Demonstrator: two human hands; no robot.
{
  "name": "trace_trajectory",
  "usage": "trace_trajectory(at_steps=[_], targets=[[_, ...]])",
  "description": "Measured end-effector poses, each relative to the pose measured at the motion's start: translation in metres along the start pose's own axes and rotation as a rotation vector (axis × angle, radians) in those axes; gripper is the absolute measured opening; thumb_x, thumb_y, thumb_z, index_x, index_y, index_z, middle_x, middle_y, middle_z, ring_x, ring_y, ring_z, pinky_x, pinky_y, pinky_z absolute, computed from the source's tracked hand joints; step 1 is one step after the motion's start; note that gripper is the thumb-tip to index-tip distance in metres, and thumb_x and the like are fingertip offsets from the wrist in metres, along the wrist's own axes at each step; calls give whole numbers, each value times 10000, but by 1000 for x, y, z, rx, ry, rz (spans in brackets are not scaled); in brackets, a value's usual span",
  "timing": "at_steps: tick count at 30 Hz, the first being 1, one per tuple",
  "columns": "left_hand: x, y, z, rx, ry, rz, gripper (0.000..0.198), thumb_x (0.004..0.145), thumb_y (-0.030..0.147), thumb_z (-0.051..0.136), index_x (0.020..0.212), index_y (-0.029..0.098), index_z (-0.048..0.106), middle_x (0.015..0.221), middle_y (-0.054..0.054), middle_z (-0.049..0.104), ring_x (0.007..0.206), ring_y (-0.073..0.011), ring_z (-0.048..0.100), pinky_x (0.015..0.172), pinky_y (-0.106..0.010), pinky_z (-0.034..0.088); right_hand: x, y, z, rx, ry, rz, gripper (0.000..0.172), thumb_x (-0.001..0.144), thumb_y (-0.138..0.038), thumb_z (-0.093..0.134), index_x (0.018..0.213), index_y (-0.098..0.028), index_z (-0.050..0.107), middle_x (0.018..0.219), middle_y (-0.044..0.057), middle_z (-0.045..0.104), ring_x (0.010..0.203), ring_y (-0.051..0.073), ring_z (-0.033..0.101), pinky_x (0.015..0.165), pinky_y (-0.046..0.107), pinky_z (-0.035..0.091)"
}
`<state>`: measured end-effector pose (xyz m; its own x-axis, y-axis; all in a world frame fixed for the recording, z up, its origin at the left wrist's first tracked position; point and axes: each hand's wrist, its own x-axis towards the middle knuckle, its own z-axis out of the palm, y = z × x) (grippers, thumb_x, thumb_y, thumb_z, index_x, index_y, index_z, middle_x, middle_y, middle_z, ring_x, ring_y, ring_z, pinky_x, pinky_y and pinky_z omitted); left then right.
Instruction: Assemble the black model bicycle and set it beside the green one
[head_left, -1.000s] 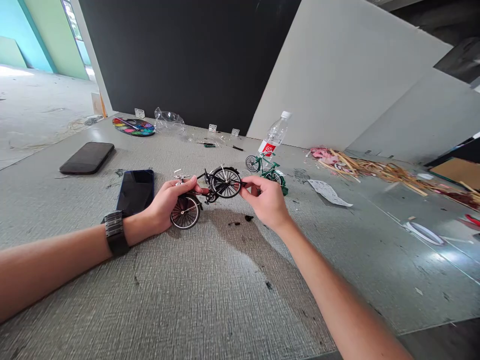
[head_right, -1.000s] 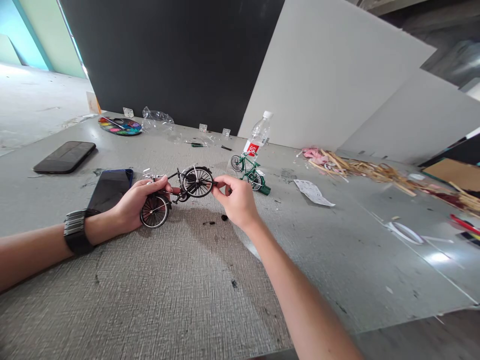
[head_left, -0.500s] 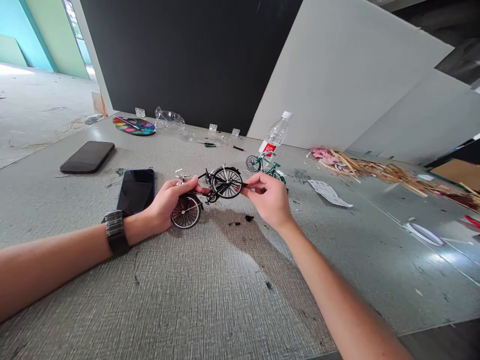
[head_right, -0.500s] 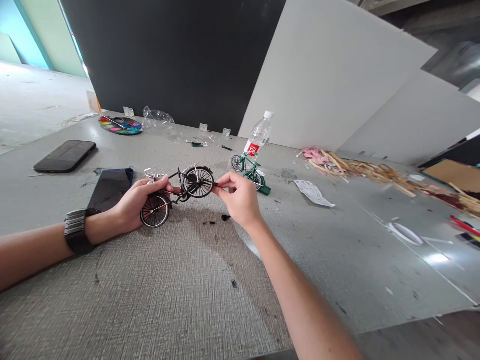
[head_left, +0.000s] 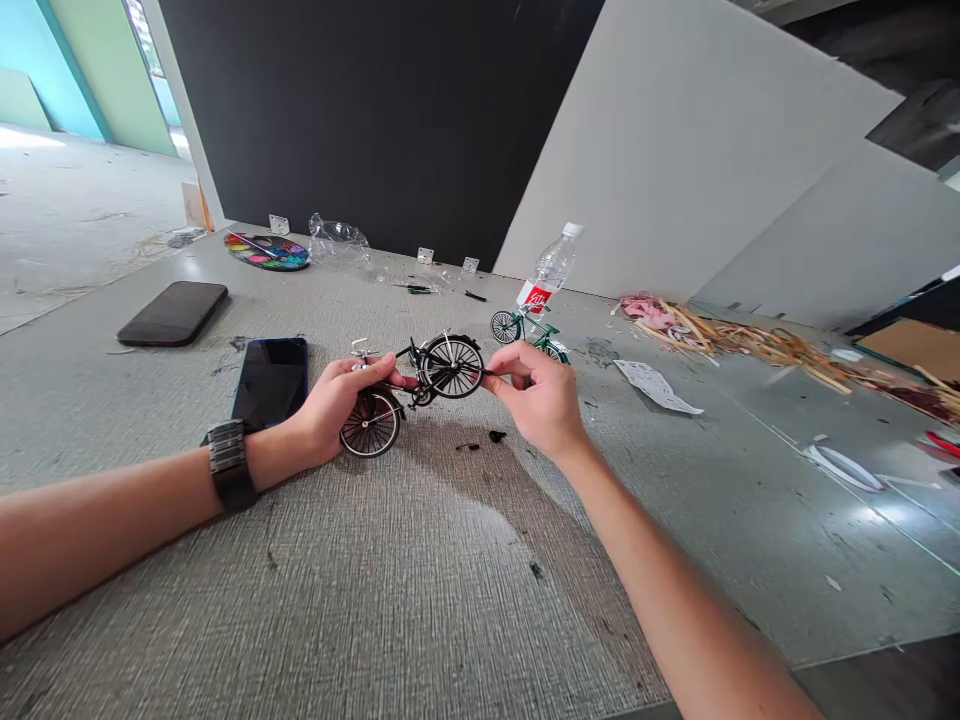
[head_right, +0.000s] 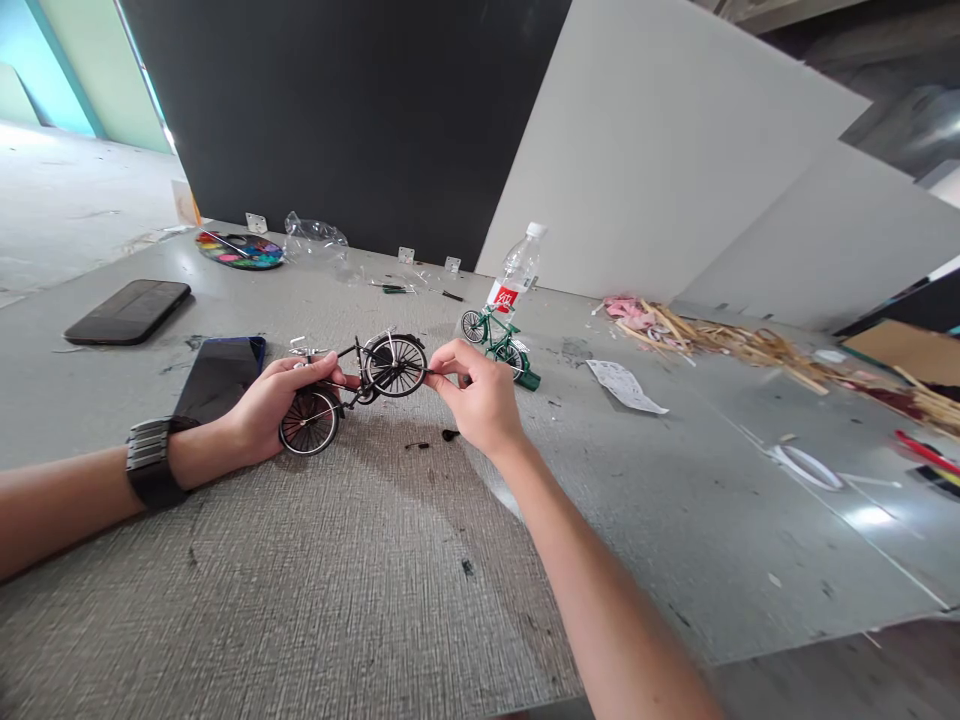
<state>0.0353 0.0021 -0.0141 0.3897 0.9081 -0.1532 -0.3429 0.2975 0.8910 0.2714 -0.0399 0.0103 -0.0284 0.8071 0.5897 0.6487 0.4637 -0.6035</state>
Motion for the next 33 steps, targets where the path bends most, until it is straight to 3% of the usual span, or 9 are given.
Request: trace_trajectory(at_steps=[6,10,14,18,22,26,33], targets=[[1,-2,-1,39,13,32,265,858,338,672,720,111,670,849,-92,741,474,-75,560,428,-186,438,0,-6,-6,-108,-139,-20,153,849,-207,645,992,-256,670,831,-18,737,509,88,471,572,280,404],[1,-3,-1,50,7,28,263,851,352,682,742,113,687,806,-68,724,461,-76,559,419,-187,427,-1,-10,-8,-184,-183,-29,223,848,-167,591,1018,-256,704,823,-28,716,477,70,357,599,288,403],[1,-3,-1,62,22,26,263,853,352,681,753,109,692,819,-68,727,455,-74,558,421,-188,434,-1,-13,-8,-178,-192,-4,167,863,-256,621,996,-244,721,795,-23,700,480,76,319,546,290,353],[1,-3,-1,62,22,32,271,855,351,676,734,108,684,886,-97,745,474,-75,560,432,-189,441,1,-13,-5,-174,-119,-19,142,890,-326,641,944,-245,745,748,-23,689,502,88,362,530,288,332],[1,-3,0,64,27,40,270,848,357,683,727,116,678,906,-103,751,478,-76,561,430,-193,435,1,-12,-1,-149,9,-76,84,867,-280,685,897,-249,758,833,-10,700,551,96,415,544,285,351],[1,-3,0,56,28,28,272,838,367,692,718,124,664,906,-98,753,482,-78,562,438,-197,438,0,-11,3,-83,106,-45,46,840,-268,714,860,-239,743,753,-12,662,572,109,452,544,283,360],[-1,0,1,59,38,-9,270,832,362,695,708,124,657,877,-88,753,469,-81,560,440,-203,435,-3,-9,8,-50,123,-17,74,849,-295,699,840,-223,715,810,9,692,602,116,495,542,282,372]])
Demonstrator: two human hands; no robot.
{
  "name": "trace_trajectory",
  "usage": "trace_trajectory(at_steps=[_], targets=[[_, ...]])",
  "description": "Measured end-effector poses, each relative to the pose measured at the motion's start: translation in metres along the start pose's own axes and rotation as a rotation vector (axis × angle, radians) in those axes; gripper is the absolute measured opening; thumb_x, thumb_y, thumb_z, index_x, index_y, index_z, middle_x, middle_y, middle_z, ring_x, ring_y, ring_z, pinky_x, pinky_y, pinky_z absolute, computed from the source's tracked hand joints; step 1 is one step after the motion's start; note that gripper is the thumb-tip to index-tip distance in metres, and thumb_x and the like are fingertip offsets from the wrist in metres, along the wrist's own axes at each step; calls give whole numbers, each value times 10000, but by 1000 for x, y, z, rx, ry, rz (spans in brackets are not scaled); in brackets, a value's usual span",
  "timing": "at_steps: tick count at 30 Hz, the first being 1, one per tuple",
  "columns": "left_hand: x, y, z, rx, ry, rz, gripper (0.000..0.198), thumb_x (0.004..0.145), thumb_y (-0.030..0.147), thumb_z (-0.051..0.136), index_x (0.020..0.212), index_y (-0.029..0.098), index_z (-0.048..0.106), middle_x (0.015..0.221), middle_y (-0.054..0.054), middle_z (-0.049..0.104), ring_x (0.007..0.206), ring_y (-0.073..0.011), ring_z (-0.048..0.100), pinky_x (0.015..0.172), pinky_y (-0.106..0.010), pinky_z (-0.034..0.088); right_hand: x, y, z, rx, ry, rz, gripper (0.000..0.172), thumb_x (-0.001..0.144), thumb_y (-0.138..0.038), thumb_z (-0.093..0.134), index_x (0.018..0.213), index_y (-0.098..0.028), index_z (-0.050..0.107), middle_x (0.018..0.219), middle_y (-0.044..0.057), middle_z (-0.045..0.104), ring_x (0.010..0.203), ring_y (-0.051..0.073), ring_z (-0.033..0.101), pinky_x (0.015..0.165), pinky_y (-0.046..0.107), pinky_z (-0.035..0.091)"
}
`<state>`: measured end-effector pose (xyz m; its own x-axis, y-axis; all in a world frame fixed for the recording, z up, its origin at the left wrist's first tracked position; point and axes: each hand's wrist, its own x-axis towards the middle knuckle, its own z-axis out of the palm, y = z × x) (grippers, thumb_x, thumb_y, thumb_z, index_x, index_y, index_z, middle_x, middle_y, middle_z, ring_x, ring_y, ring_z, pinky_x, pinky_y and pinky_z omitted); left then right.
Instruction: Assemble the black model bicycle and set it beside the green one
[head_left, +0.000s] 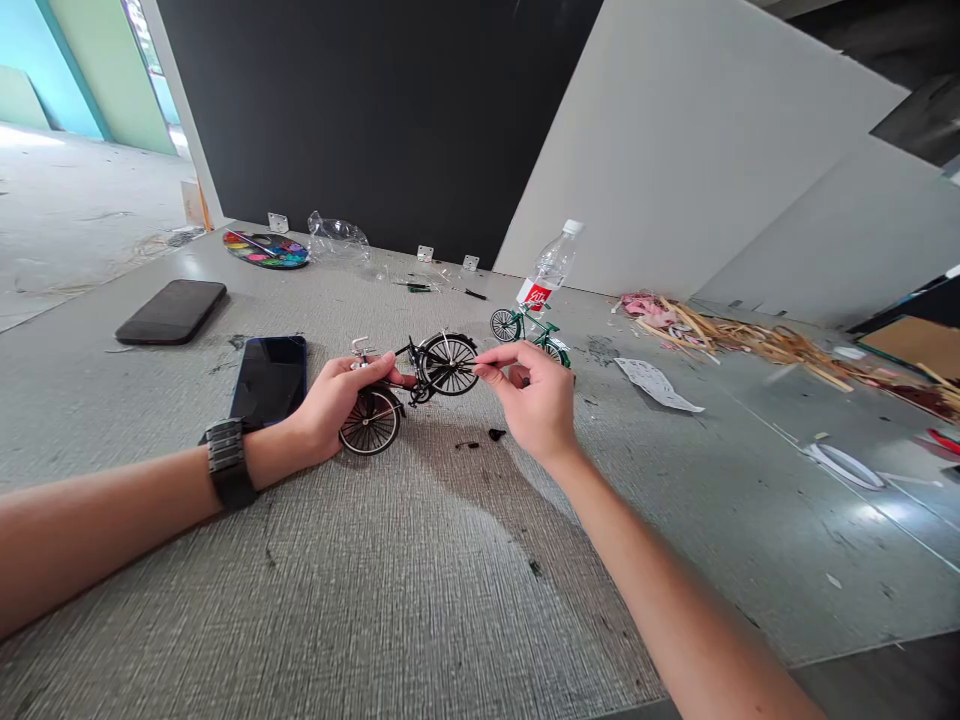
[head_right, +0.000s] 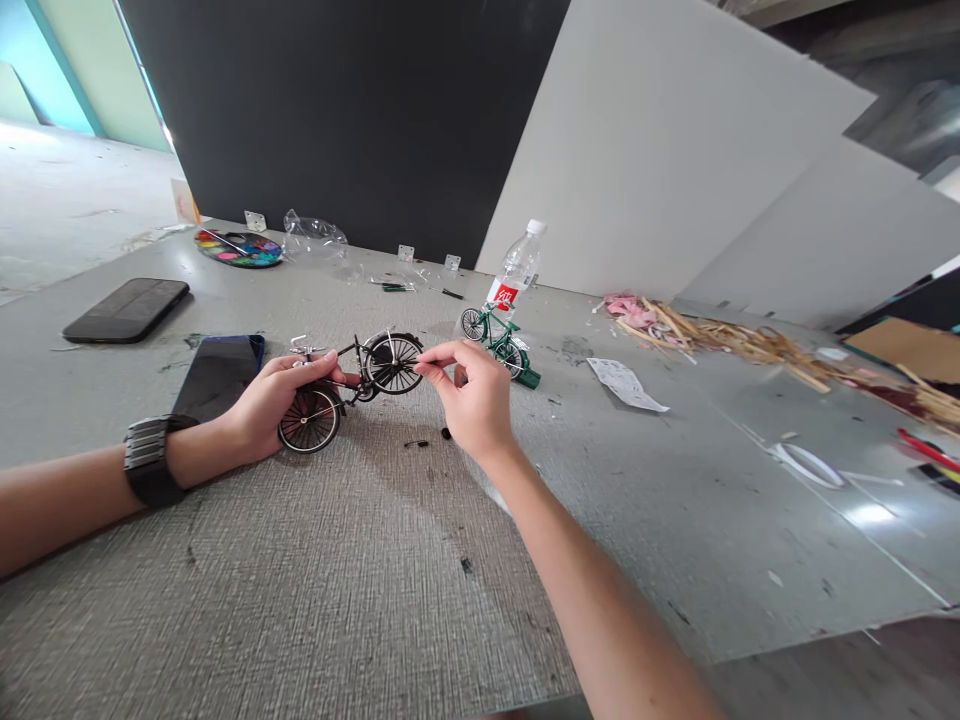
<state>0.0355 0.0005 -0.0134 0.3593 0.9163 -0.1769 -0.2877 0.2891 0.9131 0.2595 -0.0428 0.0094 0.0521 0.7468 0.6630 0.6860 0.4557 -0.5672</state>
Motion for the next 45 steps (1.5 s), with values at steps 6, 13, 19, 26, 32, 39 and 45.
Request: trace_trajectory(at_steps=[6,13,19,26,32,39,45], targets=[[2,-1,-1,-13,-20,13,251,840,334,678,709,121,667,889,-104,756,473,-78,556,442,-203,430,1,1,-1,-10,-47,30,91,838,-324,715,811,-236,719,815,13,694,583,119,443,553,299,375],[1,-1,0,0,-15,31,251,832,331,681,703,116,667,865,-108,751,486,-81,550,476,-214,454,0,6,1,41,-52,68,91,812,-337,743,813,-246,741,806,9,683,589,118,435,565,296,376],[1,-1,0,1,-23,44,258,831,339,691,713,111,669,808,-91,732,483,-81,545,469,-208,447,0,4,1,2,-61,45,58,812,-296,744,805,-238,742,791,4,685,580,116,431,575,300,381],[1,-1,-2,-4,-42,46,266,837,357,682,706,127,661,834,-91,739,471,-79,544,439,-200,434,2,1,-1,43,-91,73,107,839,-346,709,857,-242,716,871,20,699,656,132,528,559,292,385],[0,2,-2,-56,-33,6,282,851,379,668,695,146,637,839,-65,738,478,-76,554,448,-203,445,-1,11,8,216,-67,171,246,867,-430,646,957,-202,635,922,57,694,838,176,639,621,280,455],[2,2,-2,-75,-22,29,273,852,367,668,695,146,637,786,-64,726,500,-81,560,457,-191,455,-2,13,8,308,-145,260,260,869,-432,630,985,-212,707,821,33,681,636,132,560,484,262,382],[1,2,-2,-71,-53,-4,275,861,365,658,695,147,641,763,-52,717,483,-78,552,455,-197,458,-4,12,12,341,-136,257,200,794,-341,710,925,-190,718,874,43,702,636,116,531,489,245,365]])
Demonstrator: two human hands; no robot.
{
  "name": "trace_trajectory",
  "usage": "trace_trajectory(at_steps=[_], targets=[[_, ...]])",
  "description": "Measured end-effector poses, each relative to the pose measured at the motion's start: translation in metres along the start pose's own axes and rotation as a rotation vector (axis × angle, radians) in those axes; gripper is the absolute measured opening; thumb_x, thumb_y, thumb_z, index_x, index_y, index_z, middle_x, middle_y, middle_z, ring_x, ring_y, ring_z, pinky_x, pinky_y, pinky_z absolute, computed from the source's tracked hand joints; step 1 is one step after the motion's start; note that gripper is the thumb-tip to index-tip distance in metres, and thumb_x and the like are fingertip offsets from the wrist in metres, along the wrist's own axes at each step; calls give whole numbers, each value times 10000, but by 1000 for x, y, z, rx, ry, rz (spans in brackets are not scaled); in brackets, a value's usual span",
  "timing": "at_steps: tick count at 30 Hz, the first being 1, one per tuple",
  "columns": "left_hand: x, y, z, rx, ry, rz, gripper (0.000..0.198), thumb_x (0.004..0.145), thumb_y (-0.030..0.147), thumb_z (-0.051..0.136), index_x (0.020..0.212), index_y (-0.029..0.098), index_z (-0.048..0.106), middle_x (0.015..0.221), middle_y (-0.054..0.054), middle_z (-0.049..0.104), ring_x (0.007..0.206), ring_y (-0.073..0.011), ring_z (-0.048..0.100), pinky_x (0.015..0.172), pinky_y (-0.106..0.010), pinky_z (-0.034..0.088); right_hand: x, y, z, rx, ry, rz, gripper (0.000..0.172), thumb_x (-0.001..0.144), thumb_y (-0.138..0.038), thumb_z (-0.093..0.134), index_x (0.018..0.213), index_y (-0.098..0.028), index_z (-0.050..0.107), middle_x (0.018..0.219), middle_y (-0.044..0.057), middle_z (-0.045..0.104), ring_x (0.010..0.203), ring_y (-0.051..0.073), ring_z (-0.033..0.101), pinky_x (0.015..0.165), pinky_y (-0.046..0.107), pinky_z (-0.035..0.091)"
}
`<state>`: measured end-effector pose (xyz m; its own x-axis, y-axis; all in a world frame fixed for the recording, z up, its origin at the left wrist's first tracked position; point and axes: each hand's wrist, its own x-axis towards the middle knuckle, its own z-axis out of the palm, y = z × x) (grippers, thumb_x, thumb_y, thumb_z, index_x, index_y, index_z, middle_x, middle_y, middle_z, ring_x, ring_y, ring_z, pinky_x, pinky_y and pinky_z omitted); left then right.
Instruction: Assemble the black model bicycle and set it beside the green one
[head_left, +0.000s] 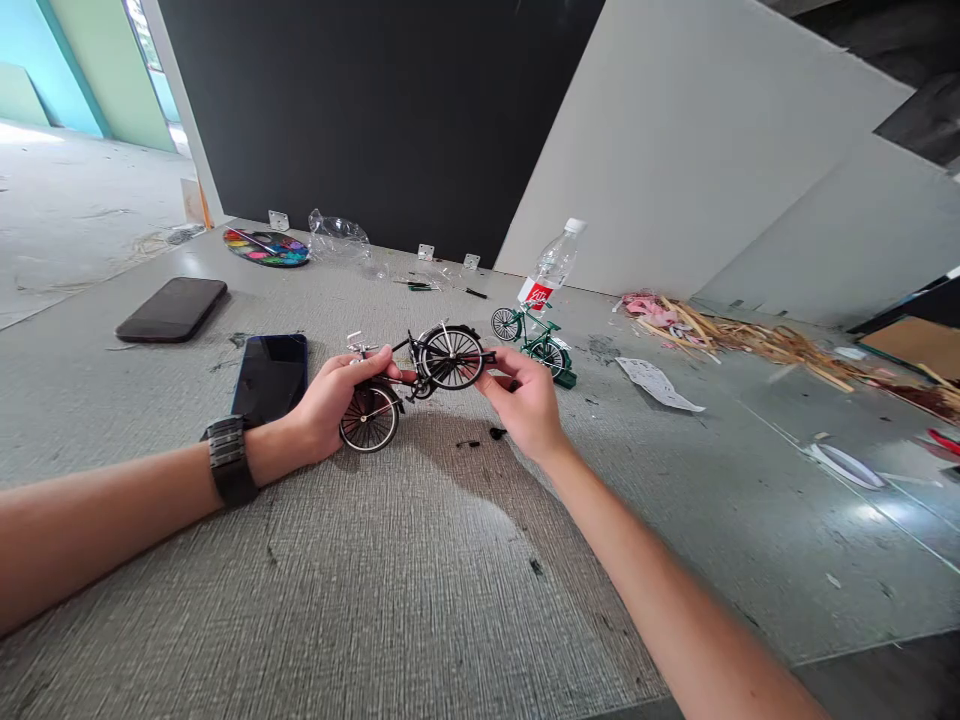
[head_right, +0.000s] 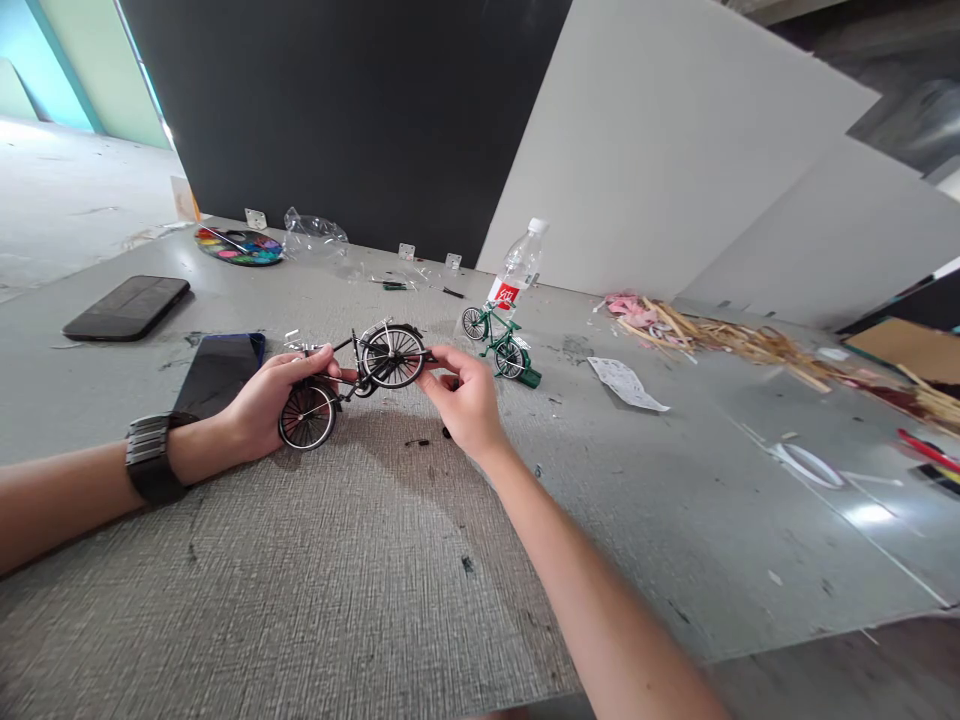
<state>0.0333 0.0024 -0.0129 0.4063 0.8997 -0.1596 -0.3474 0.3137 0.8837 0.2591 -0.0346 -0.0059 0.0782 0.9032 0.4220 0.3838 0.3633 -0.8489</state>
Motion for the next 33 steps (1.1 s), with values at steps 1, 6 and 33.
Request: trace_trajectory(at_steps=[1,6,33], targets=[[0,0,0,12,-1,2,276,860,368,657,695,146,641,768,-57,720,483,-80,552,456,-200,457,0,0,1,-8,14,-3,192,786,-339,715,905,-188,720,861,40,700,632,114,526,493,245,364],[0,0,1,19,-5,-3,282,852,375,656,686,147,645,800,-73,734,478,-85,553,442,-206,442,1,1,3,-47,49,-19,182,778,-351,719,861,-189,721,827,34,694,622,116,513,517,262,377],[-1,-2,3,37,-18,48,260,841,352,694,730,119,663,879,-83,743,511,-75,559,463,-188,457,4,3,-1,-31,63,2,196,737,-319,754,875,-184,720,797,18,662,544,85,394,487,253,304]])
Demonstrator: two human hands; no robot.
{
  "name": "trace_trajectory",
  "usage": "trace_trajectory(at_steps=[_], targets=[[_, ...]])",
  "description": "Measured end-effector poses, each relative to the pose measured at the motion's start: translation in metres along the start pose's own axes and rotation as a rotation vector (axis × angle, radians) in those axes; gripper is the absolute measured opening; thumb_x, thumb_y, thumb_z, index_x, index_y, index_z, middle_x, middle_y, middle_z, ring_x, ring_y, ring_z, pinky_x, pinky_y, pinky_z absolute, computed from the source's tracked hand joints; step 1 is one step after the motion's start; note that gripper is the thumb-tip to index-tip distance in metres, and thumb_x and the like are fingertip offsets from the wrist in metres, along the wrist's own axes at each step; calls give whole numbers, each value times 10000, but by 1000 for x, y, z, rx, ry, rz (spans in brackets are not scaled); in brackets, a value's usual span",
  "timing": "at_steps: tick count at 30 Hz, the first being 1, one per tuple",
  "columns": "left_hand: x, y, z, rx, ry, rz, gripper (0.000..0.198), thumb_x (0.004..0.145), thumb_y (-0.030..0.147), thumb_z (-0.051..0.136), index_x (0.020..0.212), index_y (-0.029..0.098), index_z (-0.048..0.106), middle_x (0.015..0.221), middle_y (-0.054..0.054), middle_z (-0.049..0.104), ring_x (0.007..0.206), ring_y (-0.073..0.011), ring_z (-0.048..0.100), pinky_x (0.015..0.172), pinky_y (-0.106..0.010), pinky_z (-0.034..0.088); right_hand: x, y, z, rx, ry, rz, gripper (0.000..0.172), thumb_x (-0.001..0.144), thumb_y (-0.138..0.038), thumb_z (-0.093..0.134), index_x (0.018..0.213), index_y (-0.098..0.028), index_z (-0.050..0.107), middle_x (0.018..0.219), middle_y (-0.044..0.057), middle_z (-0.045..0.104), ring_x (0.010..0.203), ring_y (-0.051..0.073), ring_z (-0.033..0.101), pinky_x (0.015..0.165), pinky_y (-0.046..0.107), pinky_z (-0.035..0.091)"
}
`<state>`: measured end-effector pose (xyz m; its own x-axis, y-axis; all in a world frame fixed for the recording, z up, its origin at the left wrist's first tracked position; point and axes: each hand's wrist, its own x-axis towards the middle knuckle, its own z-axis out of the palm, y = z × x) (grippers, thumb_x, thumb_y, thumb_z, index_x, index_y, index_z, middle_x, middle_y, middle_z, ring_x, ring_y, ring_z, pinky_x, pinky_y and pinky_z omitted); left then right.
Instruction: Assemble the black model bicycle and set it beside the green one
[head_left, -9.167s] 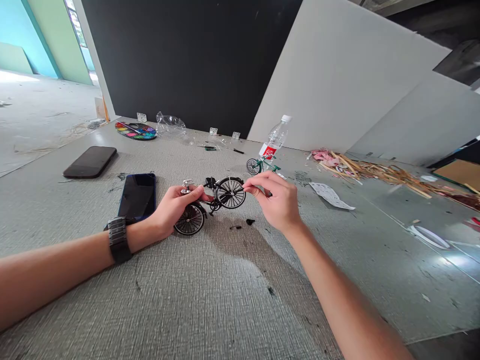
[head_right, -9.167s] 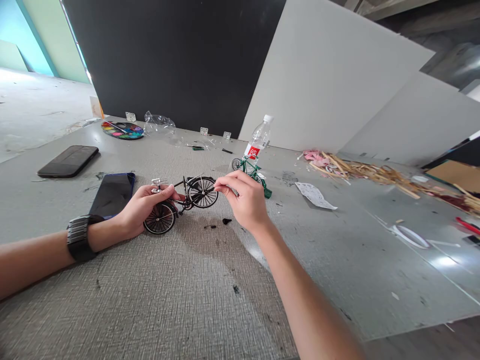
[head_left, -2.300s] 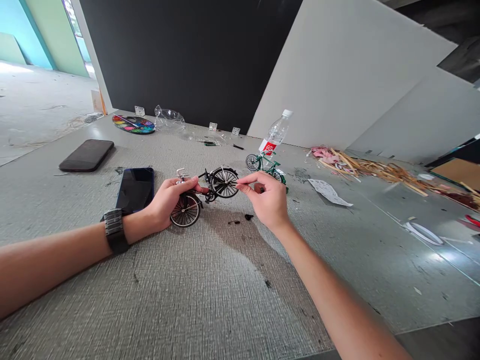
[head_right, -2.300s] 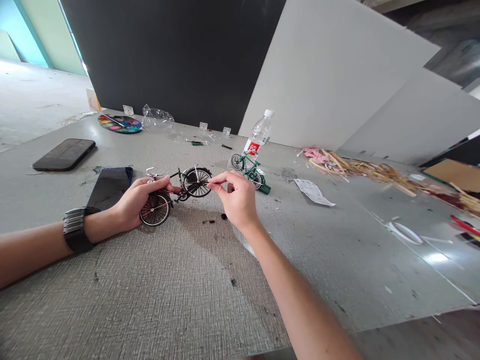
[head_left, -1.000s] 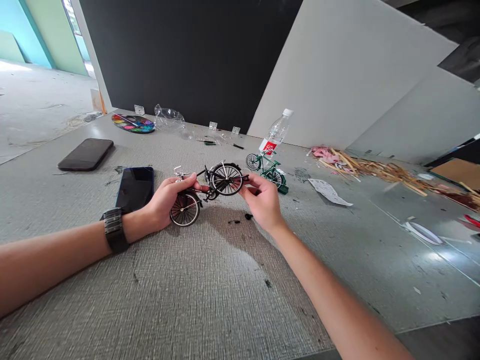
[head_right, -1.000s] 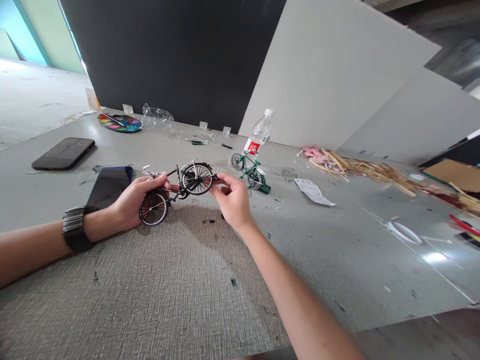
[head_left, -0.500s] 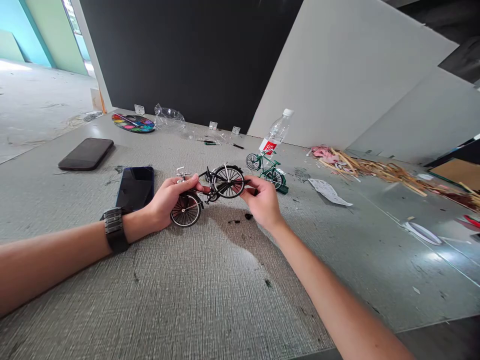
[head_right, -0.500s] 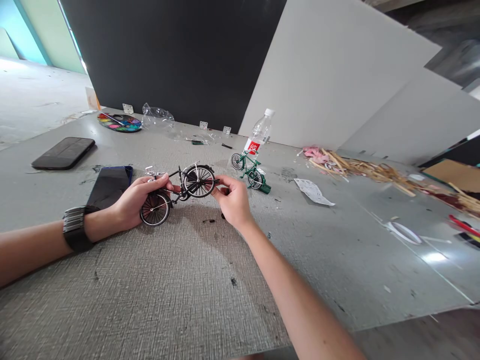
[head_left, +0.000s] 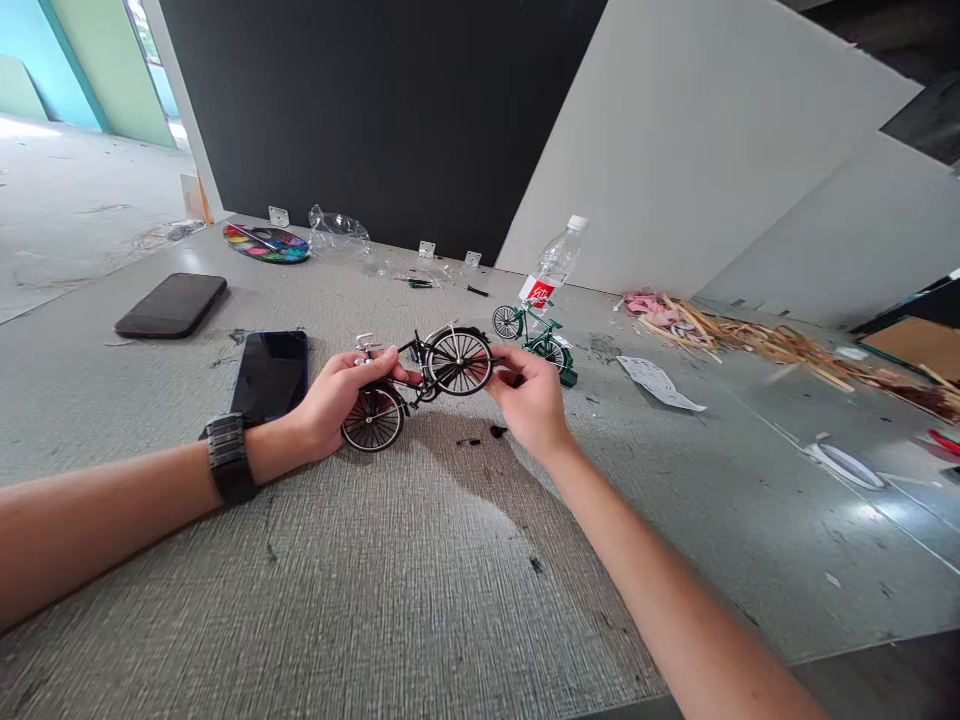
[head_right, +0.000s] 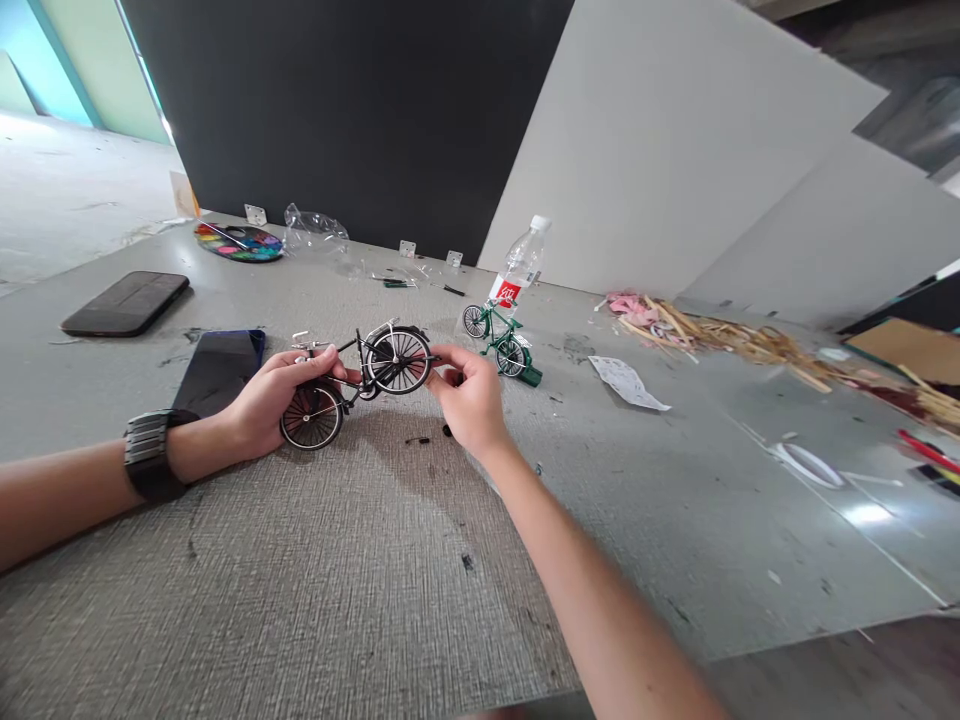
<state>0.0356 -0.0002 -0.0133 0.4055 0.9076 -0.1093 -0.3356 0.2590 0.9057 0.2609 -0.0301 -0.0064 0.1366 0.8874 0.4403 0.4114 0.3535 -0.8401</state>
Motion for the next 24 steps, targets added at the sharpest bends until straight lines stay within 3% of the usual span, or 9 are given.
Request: trace_trajectory(at_steps=[6,11,14,20,24], targets=[[0,0,0,-22,43,-17,277,866,360,671,717,127,654,870,-59,732,493,-77,551,433,-198,444,4,-5,-12,-163,-8,-28,260,860,-414,655,989,-194,705,728,3,584,600,111,448,524,265,339],[1,0,0,-23,38,-9,277,858,365,676,713,130,651,897,-67,738,495,-75,548,434,-201,442,6,-8,-15,22,23,-19,415,986,-488,419,962,-182,699,764,42,627,634,128,524,552,281,399],[1,0,-1,-24,29,1,273,856,359,670,714,126,654,923,-81,743,484,-70,540,424,-199,434,5,0,-10,44,-49,-7,440,976,-536,416,947,-192,687,773,46,639,673,146,559,603,296,438],[0,1,-1,-20,30,2,271,846,361,672,715,124,655,941,-90,744,480,-78,563,421,-204,442,2,12,-2,-326,-169,-75,512,993,-540,338,873,-197,699,739,38,577,714,176,542,671,316,410],[0,2,0,-51,58,-13,269,842,353,677,708,122,650,854,-74,732,468,-76,556,424,-201,451,3,0,-11,-518,-285,-96,371,979,-468,435,942,-211,700,655,1,560,584,147,481,598,301,363]])
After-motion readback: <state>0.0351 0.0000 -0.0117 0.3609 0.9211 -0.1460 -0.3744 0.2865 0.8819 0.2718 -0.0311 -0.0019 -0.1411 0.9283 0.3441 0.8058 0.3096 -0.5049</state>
